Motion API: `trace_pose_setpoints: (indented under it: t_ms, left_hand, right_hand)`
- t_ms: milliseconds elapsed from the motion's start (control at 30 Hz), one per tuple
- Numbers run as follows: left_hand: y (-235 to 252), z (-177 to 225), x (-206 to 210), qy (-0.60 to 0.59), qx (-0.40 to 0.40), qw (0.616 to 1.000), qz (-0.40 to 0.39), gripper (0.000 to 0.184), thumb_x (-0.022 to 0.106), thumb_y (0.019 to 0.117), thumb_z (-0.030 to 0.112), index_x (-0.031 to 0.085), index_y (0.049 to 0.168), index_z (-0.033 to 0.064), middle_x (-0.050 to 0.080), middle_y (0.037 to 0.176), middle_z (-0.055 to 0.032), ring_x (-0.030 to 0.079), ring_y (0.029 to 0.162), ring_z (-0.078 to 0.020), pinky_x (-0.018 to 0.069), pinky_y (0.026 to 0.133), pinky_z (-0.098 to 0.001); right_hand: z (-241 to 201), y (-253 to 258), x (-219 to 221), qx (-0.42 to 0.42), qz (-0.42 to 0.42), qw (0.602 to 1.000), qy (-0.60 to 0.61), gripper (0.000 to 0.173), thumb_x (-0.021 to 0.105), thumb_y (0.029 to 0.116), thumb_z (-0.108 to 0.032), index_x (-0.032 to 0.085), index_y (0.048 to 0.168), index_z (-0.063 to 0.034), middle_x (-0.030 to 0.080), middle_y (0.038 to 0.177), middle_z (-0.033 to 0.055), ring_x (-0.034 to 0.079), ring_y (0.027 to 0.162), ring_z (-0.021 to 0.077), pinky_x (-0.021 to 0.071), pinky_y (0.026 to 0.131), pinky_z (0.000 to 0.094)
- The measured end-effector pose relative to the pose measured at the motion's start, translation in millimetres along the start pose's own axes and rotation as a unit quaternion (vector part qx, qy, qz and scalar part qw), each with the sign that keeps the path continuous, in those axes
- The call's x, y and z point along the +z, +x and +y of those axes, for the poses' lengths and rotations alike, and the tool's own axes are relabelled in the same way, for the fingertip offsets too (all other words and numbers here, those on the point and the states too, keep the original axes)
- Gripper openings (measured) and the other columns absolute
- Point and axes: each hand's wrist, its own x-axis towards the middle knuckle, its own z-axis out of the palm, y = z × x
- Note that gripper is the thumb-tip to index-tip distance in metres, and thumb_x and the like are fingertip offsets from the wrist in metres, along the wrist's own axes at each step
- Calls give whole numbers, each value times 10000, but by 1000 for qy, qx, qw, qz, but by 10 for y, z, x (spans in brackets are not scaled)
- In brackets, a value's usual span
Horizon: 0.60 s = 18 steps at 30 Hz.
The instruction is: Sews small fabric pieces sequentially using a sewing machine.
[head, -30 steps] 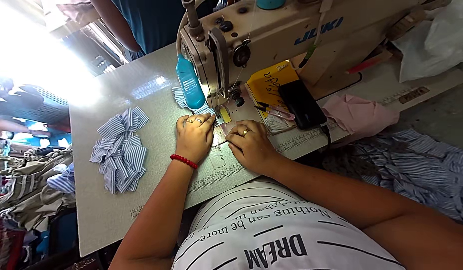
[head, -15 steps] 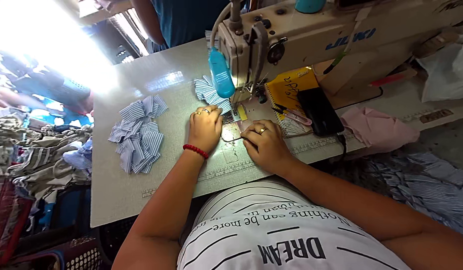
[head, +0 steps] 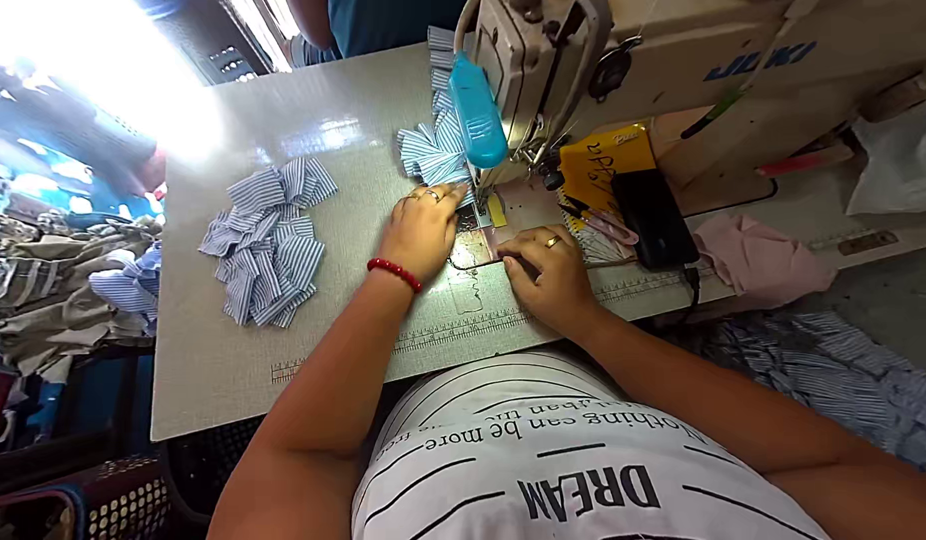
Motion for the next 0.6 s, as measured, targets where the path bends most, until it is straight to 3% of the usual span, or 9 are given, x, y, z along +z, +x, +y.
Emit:
trace_pose_setpoints:
  t_ms: [33,133,433,500,533,600]
  left_hand:
    - [44,1,19,22,-25,999,-22,428,452,1059,213,582,1459,132,607,1437,-121,525,1366,-354,387,1107,-591]
    - [68,-12,31,61,-48,997,-20,402,454,1065,296,647,1392,164,643,1349,-125,557,1290,-368,409,1022,-603]
    - [-17,-27,38,52,-55,997,-1,401,456,1068,317,665,1369,156,666,1304,-131,571,1273,-366,415,1009,-590]
    - [-10,-78,-24,27,-65,996,45,369,462,1064,286,716,1282,132,698,1241,-134,609,1221,-360,435,993,-584]
    - [-8,-134,-106,18,-76,994,81,335,480,1052,228,737,1221,95,711,1201,-162,630,1186,-381,456,984,-593]
    - [-48,-304,-406,36,-128,984,116,298,500,1021,106,723,1207,37,685,1214,-238,618,1190,-449,469,1000,-613]
  right_hand:
    - [2,-7,-7,1,2,1000,0,243,575,977,-188,777,1078,-99,720,1086,97,619,1126,311,468,980,518]
    - [12,-10,-8,4,7,1000,-1,240,581,975,-190,779,1076,-100,718,1094,92,615,1115,301,471,967,496]
    - [4,12,33,-2,-9,1000,-7,242,571,981,-196,777,1073,-108,713,1071,78,612,1106,278,463,962,484]
    - [9,13,19,-2,-7,1000,-3,250,564,983,-197,778,1076,-108,716,1079,80,616,1109,282,466,962,485]
    - [8,17,16,-2,-7,1000,2,255,560,984,-198,778,1079,-107,717,1083,85,616,1106,287,466,960,490]
    - [2,16,18,0,-7,1000,9,257,560,982,-199,779,1077,-106,718,1081,92,617,1103,295,465,958,492]
